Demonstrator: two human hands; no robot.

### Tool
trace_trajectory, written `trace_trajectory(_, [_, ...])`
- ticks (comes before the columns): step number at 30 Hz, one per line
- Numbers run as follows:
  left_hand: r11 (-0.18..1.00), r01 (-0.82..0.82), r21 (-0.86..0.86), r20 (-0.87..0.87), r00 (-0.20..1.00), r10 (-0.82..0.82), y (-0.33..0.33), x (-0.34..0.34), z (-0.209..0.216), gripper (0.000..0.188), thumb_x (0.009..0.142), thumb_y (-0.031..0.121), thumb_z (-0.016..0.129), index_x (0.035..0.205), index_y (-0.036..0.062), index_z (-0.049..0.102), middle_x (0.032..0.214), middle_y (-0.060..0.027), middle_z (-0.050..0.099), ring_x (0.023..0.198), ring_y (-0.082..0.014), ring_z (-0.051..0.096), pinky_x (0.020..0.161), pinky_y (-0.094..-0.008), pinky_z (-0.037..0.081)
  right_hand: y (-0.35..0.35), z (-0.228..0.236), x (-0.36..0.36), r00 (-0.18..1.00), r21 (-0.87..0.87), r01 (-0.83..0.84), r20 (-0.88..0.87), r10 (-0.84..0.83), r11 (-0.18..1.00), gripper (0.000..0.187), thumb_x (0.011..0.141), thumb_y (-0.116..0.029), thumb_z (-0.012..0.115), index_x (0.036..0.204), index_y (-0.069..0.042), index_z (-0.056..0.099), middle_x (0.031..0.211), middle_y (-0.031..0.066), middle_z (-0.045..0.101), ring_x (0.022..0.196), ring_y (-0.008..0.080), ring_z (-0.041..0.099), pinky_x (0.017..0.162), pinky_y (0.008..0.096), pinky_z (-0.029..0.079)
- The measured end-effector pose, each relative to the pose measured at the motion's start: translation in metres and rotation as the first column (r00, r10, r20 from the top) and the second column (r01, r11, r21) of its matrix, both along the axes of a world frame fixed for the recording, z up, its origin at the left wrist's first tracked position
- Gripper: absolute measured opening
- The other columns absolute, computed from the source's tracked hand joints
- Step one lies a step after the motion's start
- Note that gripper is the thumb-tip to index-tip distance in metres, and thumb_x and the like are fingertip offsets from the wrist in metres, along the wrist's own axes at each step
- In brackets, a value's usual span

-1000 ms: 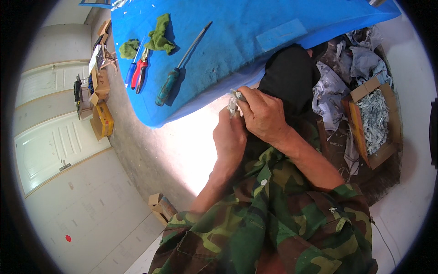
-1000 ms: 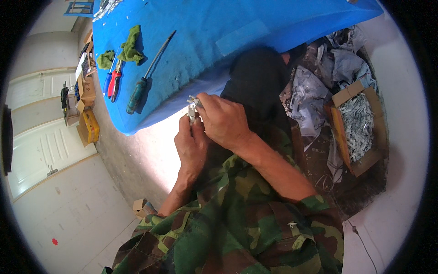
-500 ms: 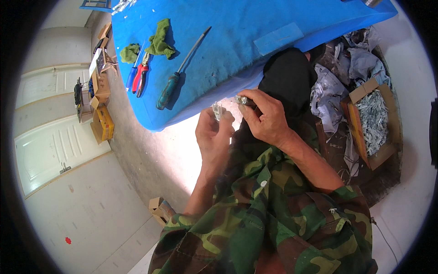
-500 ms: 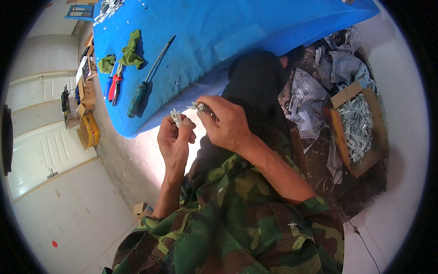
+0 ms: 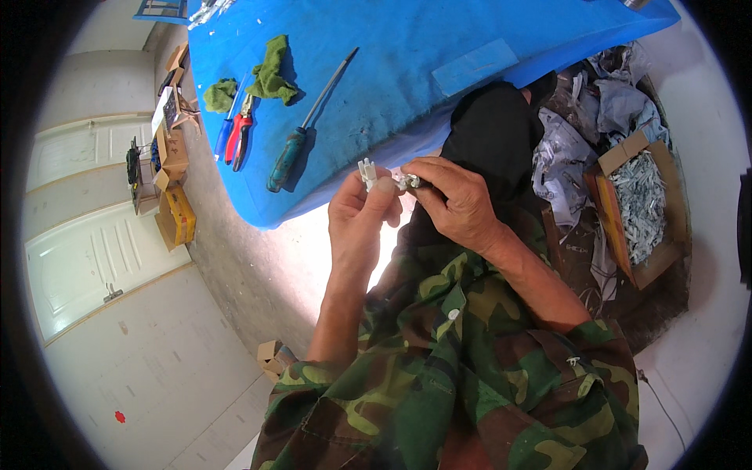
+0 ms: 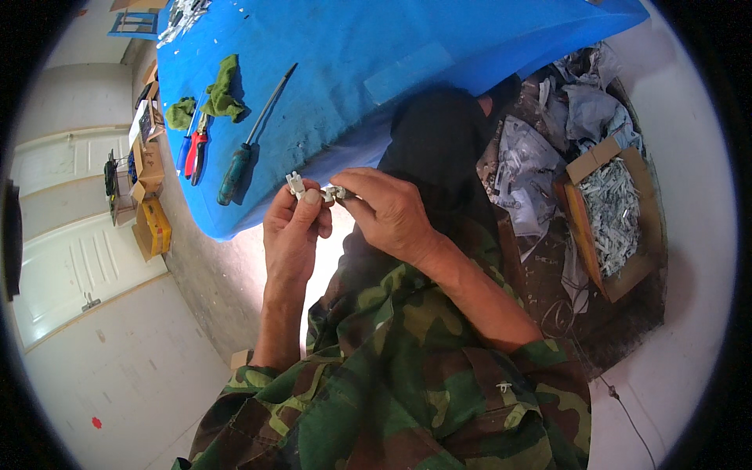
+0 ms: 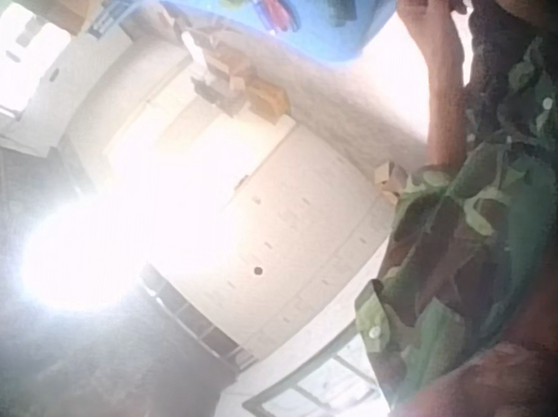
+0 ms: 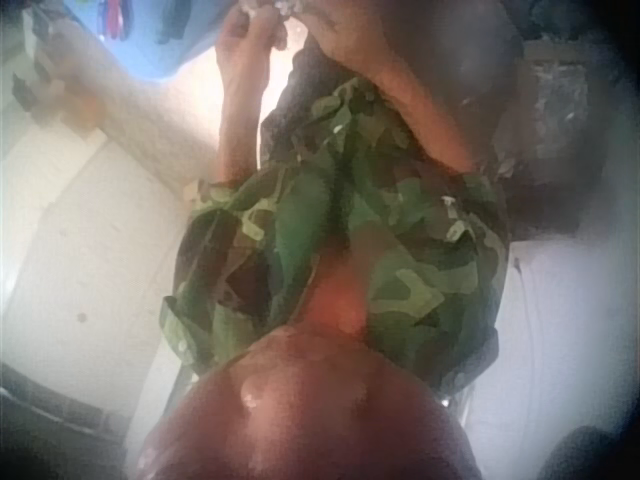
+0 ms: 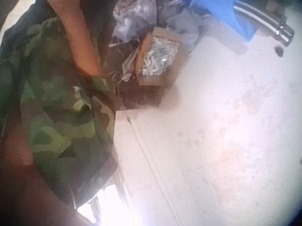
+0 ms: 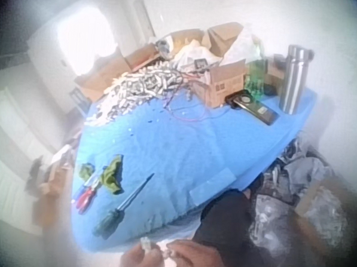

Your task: The person scrapes a metal component with a screwdriver and then uses pliers to grip and manipulate the part on a blue table.

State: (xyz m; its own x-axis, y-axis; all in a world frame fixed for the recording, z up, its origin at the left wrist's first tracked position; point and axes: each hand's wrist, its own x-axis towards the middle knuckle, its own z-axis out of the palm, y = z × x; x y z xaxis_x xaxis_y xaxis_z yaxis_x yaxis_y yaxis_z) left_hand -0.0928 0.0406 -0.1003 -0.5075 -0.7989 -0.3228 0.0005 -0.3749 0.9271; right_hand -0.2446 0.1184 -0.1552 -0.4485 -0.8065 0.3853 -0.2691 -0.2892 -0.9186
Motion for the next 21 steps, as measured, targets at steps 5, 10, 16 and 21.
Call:
trace_trajectory(5, [1.000, -0.026, 0.002, 0.053, 0.998, 0.026, -0.0002, 0.0025, 0.0003, 0.014, 0.100, 0.008, 0.070, 0.111, 0.0002, 0.065, 0.087, -0.0047, 0.066, 0.070, -0.0129, 0.061, 0.062, -0.0272, 0.047, 0.0028, -0.0016, -0.0007, 0.990, -0.037, 0.013, -0.137, -0.018, 0.999, 0.031, 0.082, 0.007, 0.075, 0.112, -0.001, 0.073, 0.109, 0.0147, 0.073, 0.096, 0.0321, 0.073, 0.081, 0.0384, 0.061])
trace_trajectory(10, [0.997, -0.052, -0.051, 0.112, 0.992, 0.058, 0.0017, 0.0008, 0.0045, 0.010, 0.096, 0.002, 0.068, 0.106, 0.0001, 0.066, 0.084, -0.0039, 0.065, 0.067, -0.0130, 0.060, 0.061, -0.0270, 0.047, 0.0027, -0.0069, -0.0014, 0.972, -0.075, 0.028, -0.231, -0.045, 0.997, 0.031, 0.081, 0.007, 0.075, 0.111, -0.001, 0.074, 0.108, 0.0129, 0.073, 0.094, 0.0304, 0.073, 0.080, 0.0372, 0.061])
trace_trajectory(16, [0.997, -0.077, 0.023, 0.087, 0.993, 0.075, -0.0019, 0.0024, 0.0055, 0.011, 0.094, 0.001, 0.068, 0.106, 0.0005, 0.066, 0.084, -0.0040, 0.064, 0.065, -0.0121, 0.059, 0.059, -0.0269, 0.045, 0.0045, -0.0009, -0.0022, 0.963, -0.083, 0.024, -0.265, -0.045, 0.996, 0.031, 0.079, 0.007, 0.076, 0.109, -0.002, 0.074, 0.107, 0.0108, 0.073, 0.092, 0.0287, 0.073, 0.077, 0.0366, 0.061])
trace_trajectory(21, [0.991, -0.076, 0.109, 0.021, 0.997, 0.074, -0.0059, 0.0036, 0.0002, 0.012, 0.095, 0.002, 0.068, 0.106, 0.0004, 0.066, 0.084, -0.0041, 0.064, 0.065, -0.0122, 0.058, 0.058, -0.0268, 0.044, 0.0042, -0.0008, -0.0020, 0.970, -0.040, 0.012, -0.241, -0.022, 0.999, 0.035, 0.077, 0.005, 0.080, 0.110, -0.003, 0.073, 0.106, 0.0105, 0.073, 0.091, 0.0286, 0.073, 0.076, 0.0370, 0.060])
